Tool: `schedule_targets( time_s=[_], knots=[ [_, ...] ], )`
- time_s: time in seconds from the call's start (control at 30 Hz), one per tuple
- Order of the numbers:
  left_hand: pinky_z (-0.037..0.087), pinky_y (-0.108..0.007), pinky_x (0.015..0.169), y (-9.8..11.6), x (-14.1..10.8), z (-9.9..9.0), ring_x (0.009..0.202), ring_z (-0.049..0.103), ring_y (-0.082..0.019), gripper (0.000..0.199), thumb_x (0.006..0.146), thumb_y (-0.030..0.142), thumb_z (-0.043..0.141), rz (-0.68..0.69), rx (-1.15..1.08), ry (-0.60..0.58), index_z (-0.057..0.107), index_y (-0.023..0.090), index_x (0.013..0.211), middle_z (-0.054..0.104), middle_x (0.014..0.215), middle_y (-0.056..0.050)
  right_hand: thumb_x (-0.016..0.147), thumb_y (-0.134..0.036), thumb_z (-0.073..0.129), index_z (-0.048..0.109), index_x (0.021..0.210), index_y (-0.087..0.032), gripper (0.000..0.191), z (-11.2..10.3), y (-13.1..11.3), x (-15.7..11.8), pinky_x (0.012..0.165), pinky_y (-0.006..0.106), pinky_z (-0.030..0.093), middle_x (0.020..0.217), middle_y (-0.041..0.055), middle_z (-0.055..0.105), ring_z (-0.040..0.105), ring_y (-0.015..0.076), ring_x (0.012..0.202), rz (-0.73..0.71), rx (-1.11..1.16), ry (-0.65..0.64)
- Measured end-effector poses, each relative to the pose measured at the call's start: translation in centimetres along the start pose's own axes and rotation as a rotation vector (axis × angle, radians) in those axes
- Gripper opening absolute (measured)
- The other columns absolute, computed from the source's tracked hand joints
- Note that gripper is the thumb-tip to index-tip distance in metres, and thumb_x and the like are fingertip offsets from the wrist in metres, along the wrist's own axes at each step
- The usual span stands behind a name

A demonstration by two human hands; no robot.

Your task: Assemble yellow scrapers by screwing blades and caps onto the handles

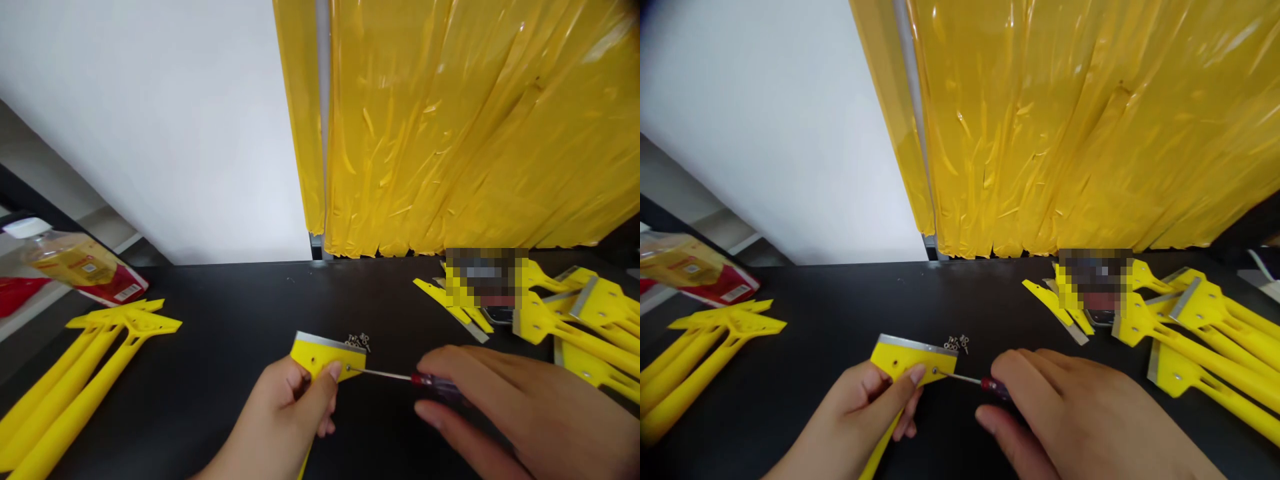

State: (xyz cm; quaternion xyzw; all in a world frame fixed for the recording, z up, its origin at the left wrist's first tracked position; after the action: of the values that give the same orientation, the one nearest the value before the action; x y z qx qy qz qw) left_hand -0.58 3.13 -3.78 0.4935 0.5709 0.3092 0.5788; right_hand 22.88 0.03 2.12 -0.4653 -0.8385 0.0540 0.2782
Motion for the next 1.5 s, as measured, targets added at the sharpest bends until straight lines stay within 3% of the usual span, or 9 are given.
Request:
schedule_targets(
  time_s=[0.13,0.5,0.63,0.8,0.97,1.13,1.27,1.43,1.5],
  knots=[
    [0.044,-0.026,0.057,0.9,-0.2,-1.0,0.054,0.058,-0.017,0.046,0.087,0.058,0.068,0.028,0.095,0.089,0.065,0.020,0.061,0.061,0.053,0.000,0.110,-0.031,0.041,0.055,0.087,-0.028,0.027,0.9,-0.6,0.0,0.045,0.032,0.038,0.066,-0.0042,0.065,0.065,0.0172,0.051,-0.052,-0.258,-0.087],
    [0.043,-0.029,0.060,2.0,0.2,-1.1,0.056,0.056,-0.018,0.050,0.084,0.063,0.065,0.024,0.142,0.123,0.061,0.021,0.057,0.060,0.051,-0.001,0.108,-0.025,0.045,0.051,0.085,-0.026,0.023,1.7,-0.4,0.2,0.050,0.030,0.041,0.069,-0.0055,0.063,0.065,0.0145,0.055,0.017,-0.058,-0.172],
    [0.044,-0.029,0.061,2.1,0.2,-1.1,0.055,0.056,-0.019,0.047,0.085,0.061,0.065,0.037,0.136,0.123,0.060,0.022,0.059,0.058,0.051,0.000,0.107,-0.029,0.048,0.056,0.109,-0.026,0.008,1.6,0.1,0.1,0.055,0.031,0.046,0.081,-0.0029,0.069,0.070,0.0169,0.064,0.092,-0.078,-0.092],
    [0.043,-0.028,0.060,2.0,0.2,-1.2,0.057,0.055,-0.018,0.047,0.087,0.060,0.063,0.037,0.155,0.113,0.059,0.021,0.062,0.059,0.053,0.001,0.107,-0.028,0.046,0.049,0.079,-0.027,0.029,2.2,-0.5,0.1,0.044,0.032,0.038,0.066,-0.0039,0.061,0.062,0.0173,0.049,-0.012,-0.136,-0.128],
    [0.037,-0.026,0.056,1.6,0.2,-1.3,0.057,0.050,-0.016,0.047,0.092,0.058,0.060,0.082,0.226,0.079,0.059,0.021,0.064,0.057,0.057,0.002,0.107,-0.030,0.047,0.057,0.109,-0.025,0.011,2.0,-0.3,-0.2,0.051,0.030,0.048,0.077,-0.0028,0.069,0.070,0.0168,0.059,0.044,-0.103,-0.046],
    [0.033,-0.026,0.054,1.4,-0.1,-1.5,0.057,0.047,-0.015,0.050,0.098,0.057,0.054,0.129,0.308,0.079,0.054,0.022,0.063,0.053,0.058,0.003,0.108,-0.027,0.045,0.048,0.081,-0.027,0.028,2.0,-0.2,-0.1,0.043,0.028,0.042,0.066,-0.0054,0.061,0.063,0.0143,0.049,-0.016,-0.108,-0.094],
    [0.031,-0.024,0.051,1.5,-0.5,-1.6,0.054,0.042,-0.013,0.050,0.101,0.055,0.052,0.198,0.353,0.065,0.053,0.022,0.064,0.048,0.058,0.005,0.109,-0.030,0.040,0.056,0.107,-0.025,0.016,2.2,-0.2,-0.4,0.054,0.030,0.052,0.079,-0.0006,0.070,0.072,0.0181,0.062,0.047,-0.167,-0.005],
    [0.024,-0.023,0.043,1.2,-1.0,-2.1,0.050,0.029,-0.012,0.052,0.101,0.054,0.054,0.212,0.363,0.082,0.047,0.023,0.059,0.034,0.054,0.007,0.108,-0.029,0.045,0.050,0.088,-0.027,0.021,2.8,-1.0,-0.8,0.039,0.025,0.042,0.065,-0.0050,0.064,0.066,0.0145,0.048,0.003,-0.169,-0.072],
    [0.024,-0.023,0.043,1.2,-1.1,-2.1,0.051,0.028,-0.012,0.050,0.100,0.053,0.056,0.228,0.350,0.083,0.049,0.023,0.060,0.035,0.056,0.006,0.108,-0.031,0.044,0.053,0.092,-0.027,0.019,2.8,-1.1,-0.7,0.044,0.024,0.048,0.070,-0.0032,0.067,0.069,0.0150,0.053,0.018,-0.150,-0.043]
  ],
)
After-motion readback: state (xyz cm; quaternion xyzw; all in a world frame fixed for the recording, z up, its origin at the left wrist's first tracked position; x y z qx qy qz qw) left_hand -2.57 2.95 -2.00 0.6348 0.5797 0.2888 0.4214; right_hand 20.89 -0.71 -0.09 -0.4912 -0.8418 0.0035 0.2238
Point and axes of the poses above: each hand's wrist, its own x-axis towards the middle knuckle, its own z-axis out of the palm, y = z × x, the point moved 3 cm from there along x, towards the middle knuckle
